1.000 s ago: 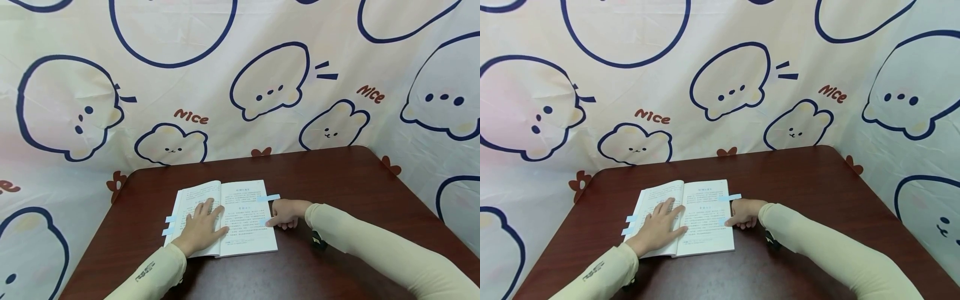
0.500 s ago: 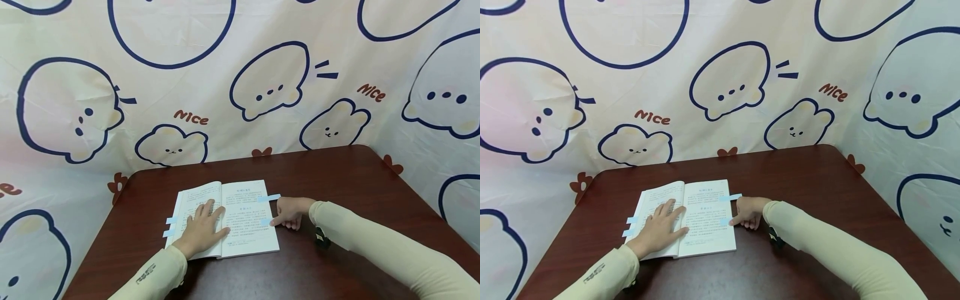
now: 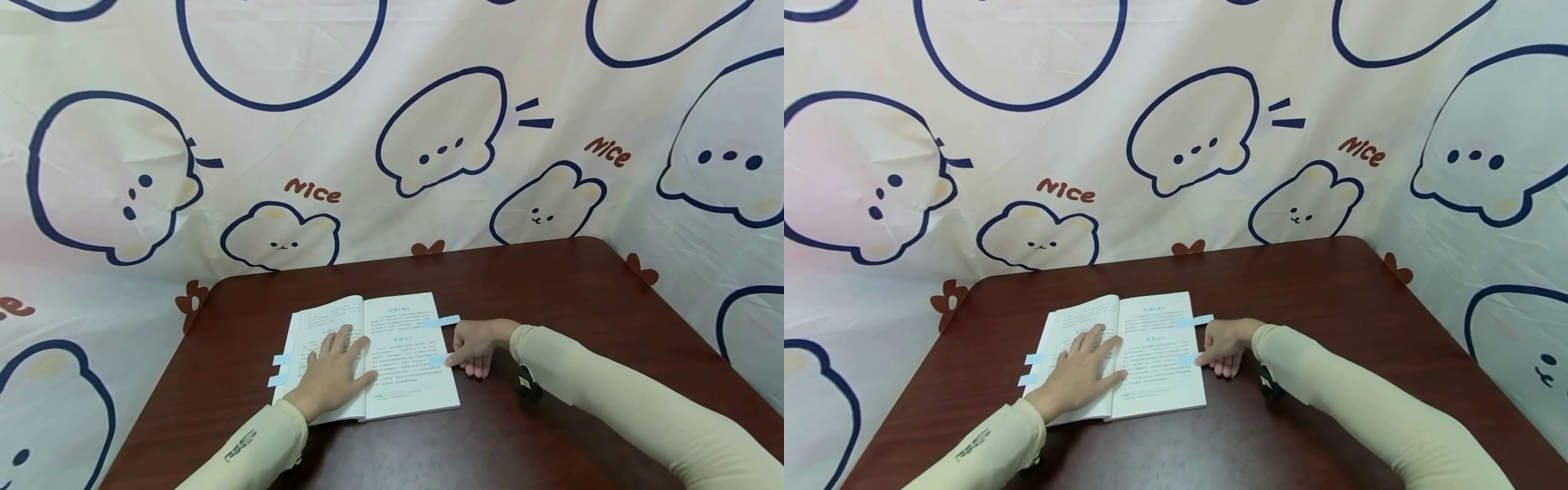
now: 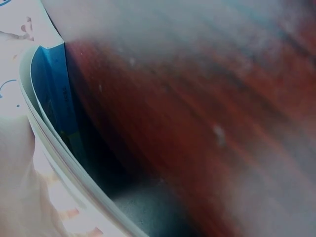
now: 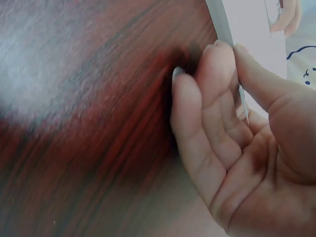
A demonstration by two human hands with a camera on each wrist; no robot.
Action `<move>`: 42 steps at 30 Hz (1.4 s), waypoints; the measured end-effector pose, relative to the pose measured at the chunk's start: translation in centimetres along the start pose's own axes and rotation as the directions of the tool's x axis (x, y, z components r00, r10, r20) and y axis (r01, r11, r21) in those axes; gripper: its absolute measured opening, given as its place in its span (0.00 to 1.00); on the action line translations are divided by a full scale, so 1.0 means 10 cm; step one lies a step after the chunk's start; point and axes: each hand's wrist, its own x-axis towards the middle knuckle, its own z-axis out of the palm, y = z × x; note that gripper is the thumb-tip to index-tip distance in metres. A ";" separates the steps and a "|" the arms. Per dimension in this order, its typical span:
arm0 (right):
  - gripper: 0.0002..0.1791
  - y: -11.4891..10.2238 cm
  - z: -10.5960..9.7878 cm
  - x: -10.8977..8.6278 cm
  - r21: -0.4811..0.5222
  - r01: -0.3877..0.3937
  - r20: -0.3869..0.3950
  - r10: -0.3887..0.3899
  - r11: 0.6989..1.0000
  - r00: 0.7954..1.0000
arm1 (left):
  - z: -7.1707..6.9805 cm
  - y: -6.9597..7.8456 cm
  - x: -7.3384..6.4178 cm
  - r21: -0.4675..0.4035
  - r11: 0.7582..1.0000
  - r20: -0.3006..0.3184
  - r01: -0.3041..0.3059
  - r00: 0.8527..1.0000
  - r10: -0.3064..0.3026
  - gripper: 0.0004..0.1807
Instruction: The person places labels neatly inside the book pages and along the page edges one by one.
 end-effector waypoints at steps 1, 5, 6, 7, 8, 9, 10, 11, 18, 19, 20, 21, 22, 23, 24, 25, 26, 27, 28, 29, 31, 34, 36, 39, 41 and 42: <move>0.24 0.00 0.00 0.00 -0.006 -0.002 -0.002 0.002 1.000 1.000 | 0.00 0.00 0.00 0.003 1.000 -0.001 0.001 1.000 -0.001 0.35; 0.24 -0.03 0.00 0.00 -0.023 -0.010 -0.006 0.010 1.000 1.000 | 0.00 0.00 0.00 0.008 1.000 -0.004 0.005 1.000 -0.005 0.35; 0.24 -0.03 0.00 0.00 -0.027 -0.013 -0.006 0.013 1.000 1.000 | 0.00 0.00 0.00 0.008 1.000 -0.004 0.006 1.000 -0.006 0.35; 0.24 -0.04 0.01 0.00 -0.029 -0.019 -0.007 0.019 0.999 1.000 | 0.00 0.00 0.00 0.007 1.000 -0.004 0.007 1.000 -0.007 0.35; 0.24 -0.04 0.01 0.01 -0.028 -0.028 -0.009 0.028 0.999 1.000 | 0.00 0.00 0.00 0.008 1.000 -0.005 0.007 1.000 -0.007 0.35; 0.24 -0.04 0.01 0.01 -0.027 -0.038 -0.014 0.038 0.999 0.999 | 0.01 0.00 0.00 0.008 1.000 -0.005 0.008 1.000 -0.008 0.35; 0.24 -0.05 0.02 0.01 -0.027 -0.050 -0.019 0.049 0.998 0.999 | 0.01 0.00 0.00 0.009 1.000 -0.007 0.007 1.000 -0.007 0.35; 0.25 -0.06 0.02 0.01 -0.031 -0.062 -0.027 0.061 0.998 0.998 | 0.01 0.00 0.00 0.010 1.000 -0.007 0.007 1.000 -0.007 0.36; 0.30 -0.13 0.12 0.03 -0.154 -0.120 -0.148 0.097 0.981 0.984 | 0.02 0.01 0.00 0.005 1.000 -0.004 0.010 1.000 -0.010 0.36; 0.30 -0.14 0.14 0.04 -0.174 -0.128 -0.162 0.100 0.976 0.982 | 0.02 0.01 0.00 0.002 1.000 -0.003 0.012 1.000 -0.012 0.36; 0.29 -0.15 0.15 0.05 -0.191 -0.137 -0.173 0.105 0.972 0.979 | 0.01 0.01 0.00 -0.001 1.000 -0.004 0.012 1.000 -0.012 0.36; 0.29 -0.16 0.16 0.05 -0.206 -0.147 -0.181 0.110 0.967 0.977 | 0.01 0.01 0.00 -0.003 1.000 -0.001 0.014 1.000 -0.014 0.36; 0.29 -0.17 0.16 0.06 -0.215 -0.155 -0.187 0.116 0.964 0.976 | 0.01 0.01 0.00 -0.006 1.000 -0.001 0.015 1.000 -0.015 0.36; 0.30 -0.17 0.17 0.06 -0.221 -0.164 -0.192 0.122 0.961 0.974 | 0.01 0.02 0.00 -0.007 1.000 0.001 0.016 1.000 -0.016 0.36; 0.30 -0.18 0.17 0.07 -0.224 -0.171 -0.195 0.127 0.960 0.972 | 0.01 0.02 0.00 -0.008 1.000 -0.001 0.014 1.000 -0.014 0.36; 0.30 -0.18 0.17 0.08 -0.225 -0.175 -0.197 0.131 0.959 0.972 | 0.00 0.02 0.00 -0.009 1.000 0.000 0.014 1.000 -0.014 0.36; 0.31 -0.18 0.17 0.08 -0.224 -0.178 -0.198 0.134 0.958 0.971 | 0.00 0.02 -0.01 -0.006 1.000 -0.001 0.013 1.000 -0.013 0.36; 0.31 -0.19 0.17 0.08 -0.223 -0.181 -0.200 0.137 0.958 0.970 | 0.00 0.02 0.00 -0.006 1.000 0.001 0.014 1.000 -0.014 0.36; 0.31 -0.19 0.17 0.08 -0.221 -0.182 -0.201 0.138 0.958 0.970 | 0.01 0.02 -0.01 -0.005 1.000 0.000 0.014 1.000 -0.014 0.36; 0.31 -0.19 0.17 0.08 -0.221 -0.183 -0.203 0.138 0.958 0.969 | 0.01 0.01 -0.01 -0.004 1.000 0.001 0.014 1.000 -0.014 0.36; 0.31 -0.20 0.18 0.08 -0.218 -0.182 -0.207 0.137 0.959 0.969 | 0.01 0.01 -0.01 -0.002 1.000 0.003 0.014 1.000 -0.014 0.36; 0.31 -0.22 0.19 0.08 -0.207 -0.183 -0.211 0.138 0.961 0.968 | 0.01 0.01 0.00 -0.004 1.000 0.008 0.015 1.000 -0.015 0.36; 0.30 -0.23 0.20 0.07 -0.196 -0.182 -0.213 0.140 0.964 0.967 | 0.01 0.01 0.00 -0.006 1.000 0.009 0.013 1.000 -0.013 0.36; 0.29 -0.24 0.20 0.07 -0.186 -0.184 -0.213 0.143 0.965 0.967 | 0.01 0.01 0.00 -0.011 1.000 0.008 0.010 1.000 -0.010 0.36; 0.29 -0.24 0.20 0.06 -0.181 -0.186 -0.214 0.146 0.966 0.966 | 0.01 0.01 0.00 -0.012 1.000 0.006 0.008 1.000 -0.007 0.36; 0.29 -0.25 0.20 0.06 -0.183 -0.187 -0.215 0.146 0.965 0.966 | 0.01 0.01 0.00 -0.013 1.000 0.006 0.007 1.000 -0.007 0.36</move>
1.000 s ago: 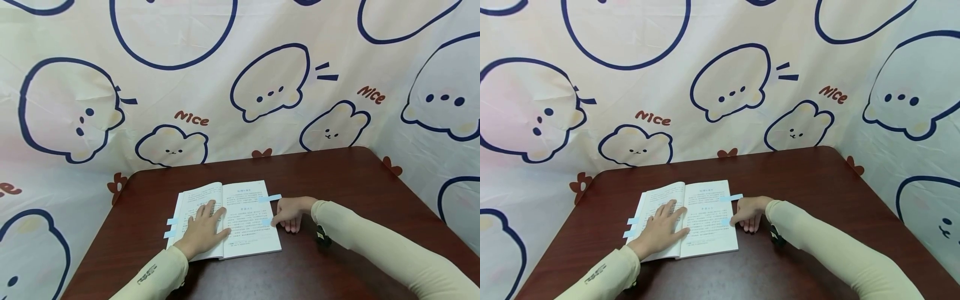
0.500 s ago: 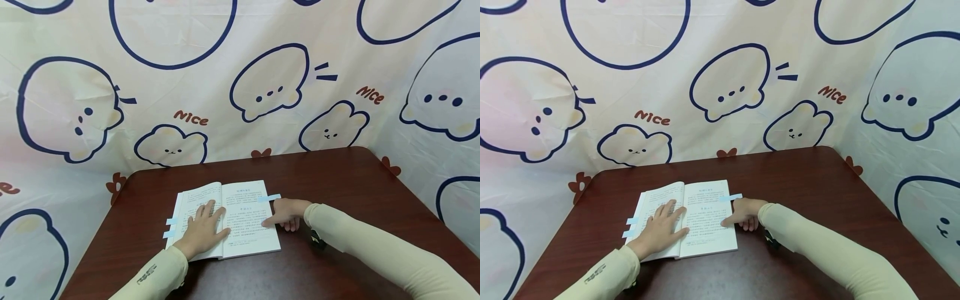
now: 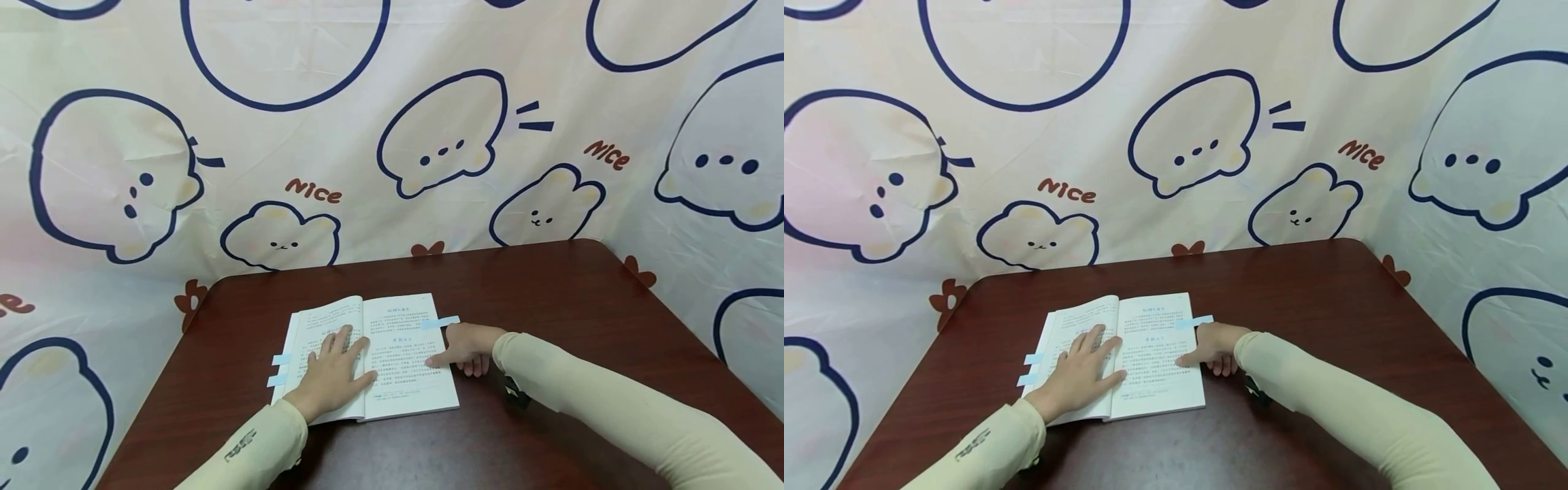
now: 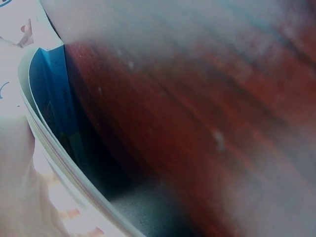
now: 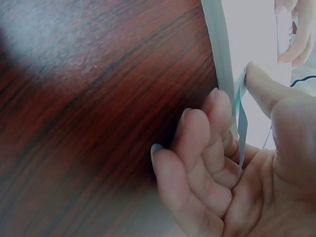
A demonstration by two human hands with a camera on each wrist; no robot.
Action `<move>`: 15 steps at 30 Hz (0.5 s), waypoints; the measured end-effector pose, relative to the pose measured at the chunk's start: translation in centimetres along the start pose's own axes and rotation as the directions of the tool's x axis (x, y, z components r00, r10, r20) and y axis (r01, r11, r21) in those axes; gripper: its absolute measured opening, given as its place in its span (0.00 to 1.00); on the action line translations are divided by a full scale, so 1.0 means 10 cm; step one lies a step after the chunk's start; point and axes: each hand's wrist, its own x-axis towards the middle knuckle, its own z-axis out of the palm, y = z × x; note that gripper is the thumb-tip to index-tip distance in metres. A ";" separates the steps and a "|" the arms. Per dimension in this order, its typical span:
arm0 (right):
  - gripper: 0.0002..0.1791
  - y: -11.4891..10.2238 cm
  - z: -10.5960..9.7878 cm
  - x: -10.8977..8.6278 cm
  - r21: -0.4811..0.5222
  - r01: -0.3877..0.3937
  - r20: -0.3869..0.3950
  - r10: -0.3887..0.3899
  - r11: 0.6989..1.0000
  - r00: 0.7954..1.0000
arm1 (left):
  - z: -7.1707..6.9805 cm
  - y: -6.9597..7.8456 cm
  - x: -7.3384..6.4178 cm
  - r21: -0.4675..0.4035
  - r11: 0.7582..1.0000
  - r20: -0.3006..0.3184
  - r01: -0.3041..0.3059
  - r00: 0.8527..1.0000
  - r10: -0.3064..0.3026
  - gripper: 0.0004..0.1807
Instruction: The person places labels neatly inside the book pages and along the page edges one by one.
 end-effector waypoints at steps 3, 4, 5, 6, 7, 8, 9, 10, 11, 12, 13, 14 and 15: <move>0.30 0.01 0.00 0.00 -0.009 -0.003 -0.002 0.003 1.000 1.000 | -0.01 0.01 0.00 0.002 1.000 0.000 -0.005 1.000 0.005 0.36; 0.31 0.01 0.00 0.01 -0.013 -0.005 -0.002 0.005 1.000 1.000 | -0.01 0.01 0.00 0.002 1.000 0.000 -0.006 1.000 0.006 0.36; 0.31 0.01 0.00 0.02 -0.018 -0.008 -0.002 0.008 1.000 1.000 | -0.01 0.01 0.00 0.001 1.000 0.000 -0.006 1.000 0.006 0.35; 0.32 0.01 0.01 0.02 -0.020 -0.013 -0.004 0.013 1.000 1.000 | -0.02 0.02 0.00 0.000 1.000 0.001 -0.007 1.000 0.007 0.35; 0.32 0.01 0.01 0.02 -0.020 -0.017 -0.005 0.017 1.000 1.000 | -0.02 0.02 -0.01 -0.002 1.000 0.002 -0.007 1.000 0.007 0.35; 0.33 0.01 0.01 0.02 -0.017 -0.020 -0.005 0.020 1.000 1.000 | -0.03 0.02 -0.01 -0.002 1.000 0.004 -0.006 1.000 0.006 0.35; 0.33 0.01 0.01 0.02 -0.012 -0.022 -0.006 0.022 1.000 1.000 | -0.03 0.02 -0.01 -0.003 1.000 0.005 -0.006 1.000 0.006 0.35; 0.33 0.00 0.01 0.02 -0.008 -0.025 -0.006 0.025 1.000 1.000 | -0.03 0.02 -0.01 -0.003 1.000 0.005 -0.005 1.000 0.005 0.35; 0.33 -0.01 0.01 0.01 -0.002 -0.028 -0.007 0.028 1.000 1.000 | -0.03 0.02 -0.01 -0.003 1.000 0.006 -0.004 1.000 0.004 0.35; 0.32 -0.01 0.01 0.01 0.004 -0.030 -0.007 0.030 1.000 1.000 | -0.03 0.02 -0.01 -0.003 1.000 0.006 -0.003 1.000 0.003 0.35; 0.32 -0.02 0.00 0.01 0.007 -0.031 -0.004 0.031 1.000 1.000 | -0.03 0.02 -0.01 -0.001 1.000 0.006 -0.003 1.000 0.003 0.35; 0.32 -0.02 0.00 0.01 0.010 -0.033 -0.002 0.033 0.999 0.999 | -0.03 0.02 -0.01 0.000 1.000 0.007 -0.004 1.000 0.004 0.35; 0.32 -0.02 0.00 0.01 0.011 -0.036 0.000 0.036 0.999 0.999 | -0.03 0.02 -0.01 -0.001 1.000 0.007 -0.004 1.000 0.004 0.35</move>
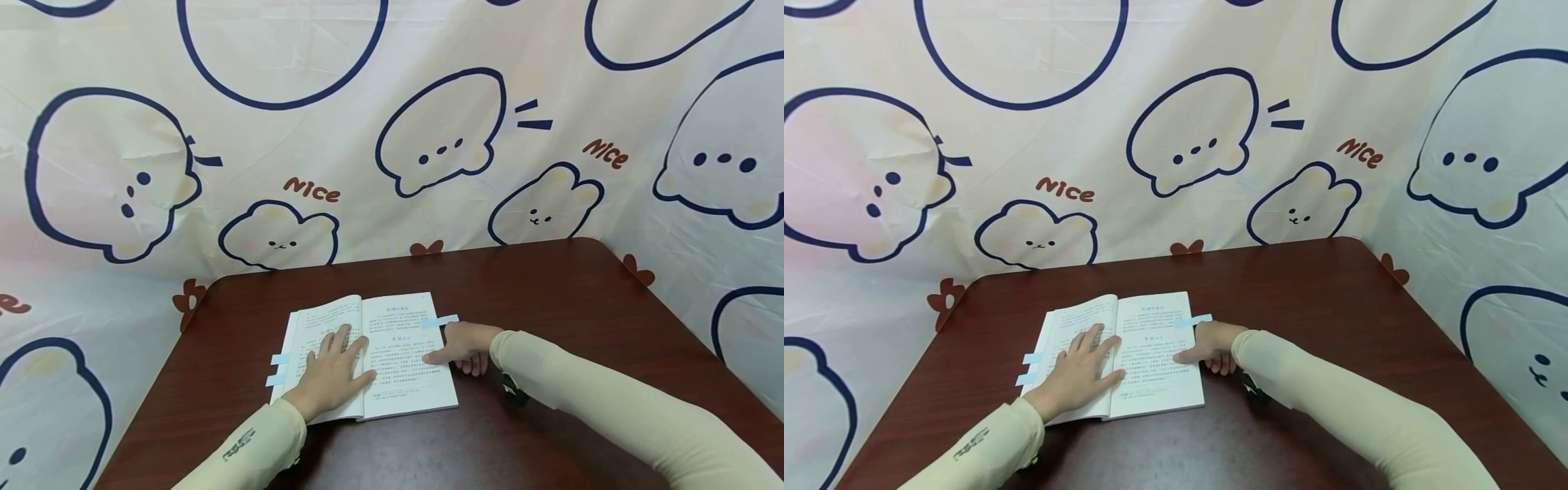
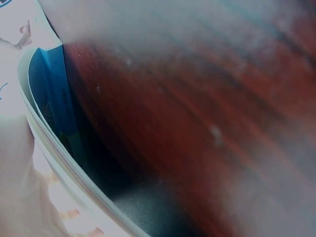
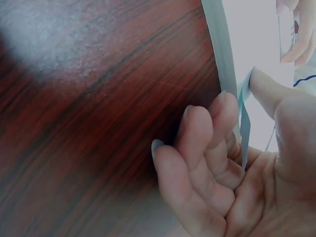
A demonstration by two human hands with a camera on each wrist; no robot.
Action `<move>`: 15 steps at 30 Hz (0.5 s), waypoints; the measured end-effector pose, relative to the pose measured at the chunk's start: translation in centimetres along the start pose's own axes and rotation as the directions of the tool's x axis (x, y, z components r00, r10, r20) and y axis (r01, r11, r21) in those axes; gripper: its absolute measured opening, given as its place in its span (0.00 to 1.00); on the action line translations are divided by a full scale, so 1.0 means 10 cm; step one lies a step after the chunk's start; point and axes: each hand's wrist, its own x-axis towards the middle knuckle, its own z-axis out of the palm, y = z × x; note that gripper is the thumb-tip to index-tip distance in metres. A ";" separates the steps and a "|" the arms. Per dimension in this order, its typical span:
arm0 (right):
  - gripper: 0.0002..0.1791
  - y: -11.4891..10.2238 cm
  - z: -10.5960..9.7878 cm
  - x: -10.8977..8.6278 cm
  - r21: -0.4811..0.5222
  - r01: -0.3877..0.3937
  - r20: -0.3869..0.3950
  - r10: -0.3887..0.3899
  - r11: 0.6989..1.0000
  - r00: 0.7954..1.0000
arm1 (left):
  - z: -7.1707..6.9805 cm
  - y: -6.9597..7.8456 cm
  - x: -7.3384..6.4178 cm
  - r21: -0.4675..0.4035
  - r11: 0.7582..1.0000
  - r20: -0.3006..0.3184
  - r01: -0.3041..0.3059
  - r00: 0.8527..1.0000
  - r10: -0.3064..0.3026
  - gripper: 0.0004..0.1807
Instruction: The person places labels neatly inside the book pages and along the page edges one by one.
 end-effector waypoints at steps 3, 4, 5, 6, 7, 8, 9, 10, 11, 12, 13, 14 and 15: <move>0.32 0.00 0.00 0.00 -0.005 -0.013 0.002 0.014 1.000 1.000 | 0.00 0.00 0.00 -0.002 1.000 0.005 0.000 1.000 0.000 0.35; 0.32 -0.01 0.00 0.01 -0.006 -0.018 0.001 0.018 1.000 1.000 | 0.00 0.00 0.00 -0.001 1.000 0.007 0.001 1.000 -0.001 0.35; 0.32 -0.01 0.00 0.01 -0.005 -0.023 -0.001 0.023 1.000 1.000 | -0.01 0.00 0.00 -0.002 1.000 0.008 0.002 1.000 -0.002 0.35; 0.32 -0.01 0.00 0.01 -0.004 -0.026 -0.003 0.026 1.000 1.000 | -0.01 0.00 0.00 -0.001 1.000 0.010 0.003 1.000 -0.003 0.35; 0.32 -0.02 0.00 0.02 -0.001 -0.028 -0.004 0.028 1.000 1.000 | -0.01 0.00 0.00 0.001 1.000 0.010 0.004 1.000 -0.004 0.35; 0.31 -0.02 0.00 0.02 0.005 -0.031 -0.006 0.031 1.000 1.000 | -0.01 0.00 0.00 0.004 1.000 0.011 0.005 1.000 -0.005 0.35; 0.31 -0.02 0.00 0.02 0.013 -0.034 -0.008 0.035 0.999 0.999 | -0.01 0.00 0.00 0.006 1.000 0.010 0.004 1.000 -0.004 0.35; 0.31 -0.03 0.00 0.02 0.020 -0.038 -0.010 0.039 0.999 0.999 | -0.01 0.00 0.00 0.009 1.000 0.010 0.003 1.000 -0.003 0.35; 0.30 -0.03 0.00 0.02 0.027 -0.042 -0.011 0.042 0.999 0.999 | 0.00 -0.01 0.01 0.010 1.000 0.010 0.002 1.000 -0.002 0.35; 0.30 -0.03 0.00 0.02 0.027 -0.042 -0.012 0.042 0.999 0.999 | 0.00 -0.01 0.01 0.011 1.000 0.011 0.001 1.000 -0.001 0.35; 0.30 -0.04 0.00 0.02 0.030 -0.044 -0.013 0.044 0.999 0.999 | 0.00 -0.01 0.01 0.013 1.000 0.011 -0.001 1.000 0.000 0.35; 0.30 -0.04 -0.01 0.02 0.031 -0.045 -0.016 0.046 0.999 0.999 | 0.00 -0.01 0.01 0.014 1.000 0.012 -0.003 1.000 0.003 0.35; 0.30 -0.04 -0.01 0.03 0.035 -0.045 -0.016 0.046 0.998 0.999 | 0.00 -0.02 0.01 0.013 1.000 0.011 -0.006 1.000 0.006 0.35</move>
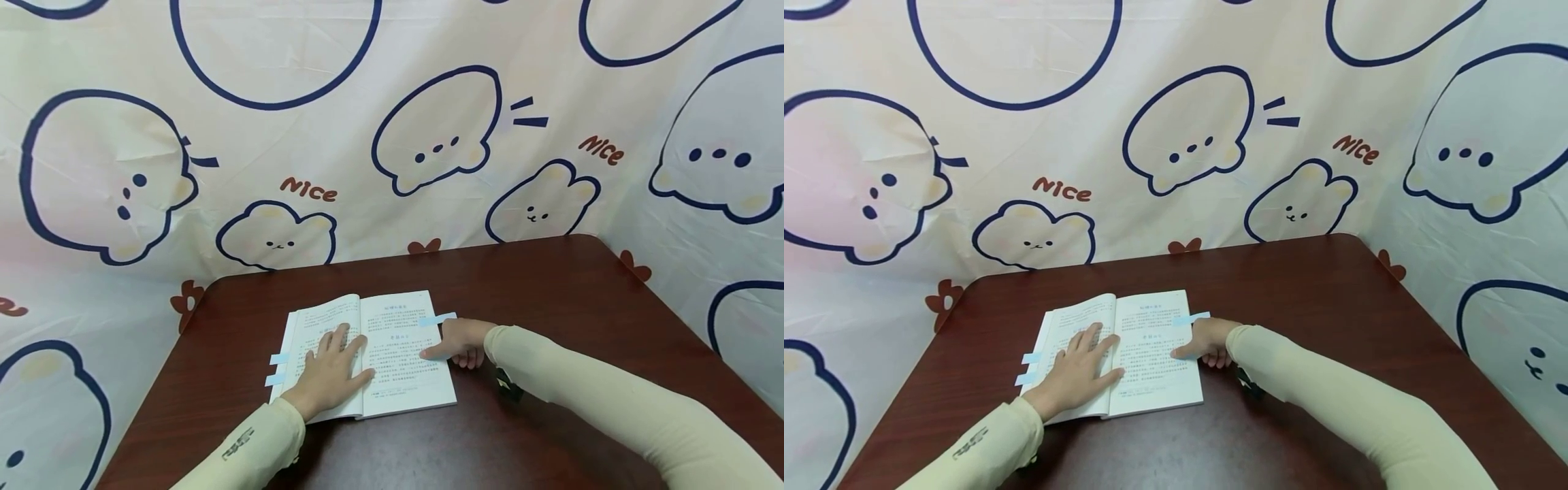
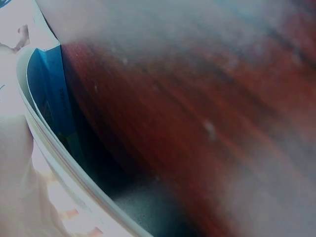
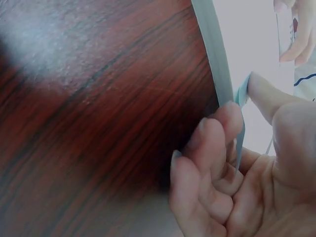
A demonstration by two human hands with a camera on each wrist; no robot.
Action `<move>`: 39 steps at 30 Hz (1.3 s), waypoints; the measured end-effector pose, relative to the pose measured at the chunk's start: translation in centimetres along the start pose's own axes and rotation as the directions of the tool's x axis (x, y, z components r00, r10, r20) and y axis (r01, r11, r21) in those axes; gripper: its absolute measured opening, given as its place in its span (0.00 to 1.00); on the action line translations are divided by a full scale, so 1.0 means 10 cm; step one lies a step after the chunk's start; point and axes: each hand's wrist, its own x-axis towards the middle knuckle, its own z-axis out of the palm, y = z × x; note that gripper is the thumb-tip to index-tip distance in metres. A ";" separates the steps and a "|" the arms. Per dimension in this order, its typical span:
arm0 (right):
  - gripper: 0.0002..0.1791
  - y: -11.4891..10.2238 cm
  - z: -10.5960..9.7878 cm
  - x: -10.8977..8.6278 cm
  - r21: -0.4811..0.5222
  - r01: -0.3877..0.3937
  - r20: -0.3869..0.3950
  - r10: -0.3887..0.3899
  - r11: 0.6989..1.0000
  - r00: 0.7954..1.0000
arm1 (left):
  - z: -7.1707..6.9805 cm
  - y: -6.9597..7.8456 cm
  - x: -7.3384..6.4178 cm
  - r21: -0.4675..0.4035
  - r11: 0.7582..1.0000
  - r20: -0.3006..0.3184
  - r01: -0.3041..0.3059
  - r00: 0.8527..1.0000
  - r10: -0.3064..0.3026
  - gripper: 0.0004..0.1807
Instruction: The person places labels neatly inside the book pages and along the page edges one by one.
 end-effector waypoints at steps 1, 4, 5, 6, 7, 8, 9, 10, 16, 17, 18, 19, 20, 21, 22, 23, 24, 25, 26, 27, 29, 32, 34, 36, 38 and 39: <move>0.30 0.00 0.00 0.01 0.004 0.003 0.000 -0.003 1.000 1.000 | 0.00 0.00 0.00 0.002 1.000 -0.001 -0.001 1.000 0.001 0.36; 0.30 0.00 -0.02 0.01 0.007 0.026 -0.002 -0.026 1.000 1.000 | 0.00 -0.02 0.01 0.007 1.000 -0.005 -0.002 1.000 0.002 0.36; 0.30 0.01 -0.02 0.02 0.009 0.037 -0.001 -0.037 0.999 0.999 | 0.00 -0.02 0.02 0.009 1.000 -0.007 -0.001 1.000 0.001 0.36; 0.29 0.02 -0.02 0.02 0.015 0.046 0.002 -0.046 0.999 0.999 | 0.00 -0.02 0.02 0.009 1.000 -0.009 0.001 1.000 -0.001 0.36; 0.29 0.03 -0.03 0.02 0.013 0.056 0.003 -0.056 0.998 0.998 | 0.00 -0.03 0.02 0.010 1.000 -0.008 0.003 1.000 -0.003 0.36; 0.29 0.04 -0.03 0.03 0.009 0.063 0.007 -0.063 0.998 0.998 | 0.01 -0.03 0.02 0.008 1.000 -0.007 0.005 1.000 -0.005 0.36; 0.29 0.05 -0.03 0.03 0.011 0.067 0.011 -0.067 0.998 0.998 | 0.01 -0.03 0.02 0.006 1.000 -0.005 0.005 1.000 -0.005 0.36; 0.29 0.06 -0.03 0.04 0.008 0.069 0.017 -0.069 0.998 0.997 | 0.02 -0.03 0.02 0.005 1.000 -0.004 0.005 1.000 -0.005 0.36; 0.29 0.08 -0.02 0.07 0.016 0.070 0.037 -0.071 0.997 0.997 | 0.04 -0.03 0.01 -0.001 1.000 -0.005 0.002 1.000 -0.002 0.36; 0.29 0.09 -0.02 0.08 0.020 0.077 0.039 -0.077 0.997 0.996 | 0.04 -0.03 0.01 -0.004 1.000 -0.007 0.003 1.000 -0.003 0.36; 0.29 0.10 -0.02 0.08 0.024 0.084 0.041 -0.085 0.996 0.995 | 0.04 -0.03 0.01 -0.006 1.000 -0.008 0.003 1.000 -0.003 0.36; 0.29 0.11 -0.02 0.07 0.030 0.094 0.045 -0.095 0.995 0.994 | 0.04 -0.04 0.01 -0.007 1.000 -0.012 0.001 1.000 -0.001 0.36; 0.30 0.12 -0.03 0.07 0.037 0.104 0.049 -0.106 0.994 0.993 | 0.04 -0.04 0.01 -0.008 1.000 -0.012 0.003 1.000 -0.003 0.36; 0.30 0.14 -0.03 0.07 0.043 0.117 0.051 -0.119 0.992 0.992 | 0.04 -0.04 0.00 -0.010 1.000 -0.013 0.003 1.000 -0.003 0.36; 0.30 0.16 -0.04 0.07 0.058 0.126 0.059 -0.129 0.990 0.990 | 0.05 -0.04 0.00 -0.011 1.000 -0.011 0.004 1.000 -0.004 0.36; 0.30 0.18 -0.04 0.06 0.068 0.134 0.067 -0.139 0.989 0.988 | 0.05 -0.03 0.00 -0.013 1.000 -0.011 0.004 1.000 -0.004 0.36; 0.30 0.19 -0.05 0.06 0.079 0.141 0.076 -0.147 0.987 0.986 | 0.06 -0.03 0.00 -0.015 1.000 -0.008 0.003 1.000 -0.003 0.36; 0.29 0.21 -0.05 0.05 0.089 0.145 0.085 -0.153 0.985 0.985 | 0.06 -0.03 0.00 -0.020 1.000 -0.007 0.002 1.000 -0.002 0.36; 0.29 0.22 -0.06 0.05 0.096 0.150 0.093 -0.158 0.984 0.983 | 0.06 -0.02 -0.01 -0.024 1.000 -0.001 0.004 1.000 -0.004 0.36; 0.29 0.23 -0.06 0.04 0.100 0.155 0.096 -0.165 0.983 0.982 | 0.06 -0.02 -0.01 -0.027 1.000 0.000 0.001 1.000 -0.001 0.36; 0.29 0.24 -0.07 0.03 0.103 0.162 0.106 -0.173 0.981 0.979 | 0.07 -0.02 -0.01 -0.032 0.999 -0.002 -0.003 1.000 0.003 0.36; 0.29 0.25 -0.09 0.03 0.103 0.180 0.109 -0.191 0.978 0.975 | 0.06 -0.01 0.00 -0.027 1.000 -0.010 -0.008 1.000 0.008 0.35; 0.29 0.26 -0.10 0.04 0.111 0.190 0.124 -0.204 0.975 0.971 | 0.05 -0.01 0.00 -0.022 1.000 -0.017 -0.010 1.000 0.010 0.35; 0.28 0.28 -0.12 0.06 0.112 0.202 0.144 -0.217 0.973 0.965 | 0.05 -0.01 0.00 -0.018 1.000 -0.021 -0.011 1.000 0.010 0.35; 0.27 0.29 -0.13 0.07 0.113 0.211 0.164 -0.228 0.971 0.960 | 0.04 -0.02 0.00 -0.016 1.000 -0.021 -0.010 1.000 0.010 0.35; 0.27 0.29 -0.13 0.07 0.111 0.213 0.171 -0.230 0.971 0.958 | 0.05 -0.02 0.00 -0.016 1.000 -0.021 -0.010 1.000 0.010 0.35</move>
